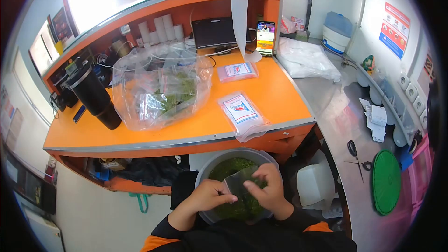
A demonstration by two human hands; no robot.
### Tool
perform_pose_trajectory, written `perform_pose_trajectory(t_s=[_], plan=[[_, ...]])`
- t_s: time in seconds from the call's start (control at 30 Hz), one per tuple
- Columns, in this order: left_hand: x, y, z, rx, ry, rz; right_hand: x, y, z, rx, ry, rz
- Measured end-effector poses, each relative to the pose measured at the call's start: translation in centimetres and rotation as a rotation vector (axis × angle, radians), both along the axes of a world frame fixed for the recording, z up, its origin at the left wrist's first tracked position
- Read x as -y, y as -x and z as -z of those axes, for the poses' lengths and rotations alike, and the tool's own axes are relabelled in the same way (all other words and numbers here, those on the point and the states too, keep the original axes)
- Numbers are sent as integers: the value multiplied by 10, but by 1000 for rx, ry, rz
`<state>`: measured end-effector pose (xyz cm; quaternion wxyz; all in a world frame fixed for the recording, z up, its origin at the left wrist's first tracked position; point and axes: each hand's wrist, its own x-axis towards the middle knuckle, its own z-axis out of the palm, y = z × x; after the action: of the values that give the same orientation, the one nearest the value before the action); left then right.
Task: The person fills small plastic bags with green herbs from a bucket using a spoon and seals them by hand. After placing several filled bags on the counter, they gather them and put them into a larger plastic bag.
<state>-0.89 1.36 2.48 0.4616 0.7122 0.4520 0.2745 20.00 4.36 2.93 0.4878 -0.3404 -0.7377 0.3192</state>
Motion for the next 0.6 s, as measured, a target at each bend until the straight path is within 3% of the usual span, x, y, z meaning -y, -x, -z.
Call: perform_pose_trajectory(t_s=[0.07,0.2,0.3,0.4,0.5,0.6], plan=[[0,-5,2,-152,-175,72,3,-4,4,189,208,-388],[5,-22,7,-244,-203,218,6,-3,22,289,332,-515],[9,-24,8,-22,-122,245,0,-10,32,248,448,-605],[12,-22,12,73,-246,219,8,-7,28,213,354,-545],[13,-6,13,-104,-335,11,3,-15,17,471,320,-350],[16,-9,8,-218,-351,-73,14,-5,11,448,92,-282]])
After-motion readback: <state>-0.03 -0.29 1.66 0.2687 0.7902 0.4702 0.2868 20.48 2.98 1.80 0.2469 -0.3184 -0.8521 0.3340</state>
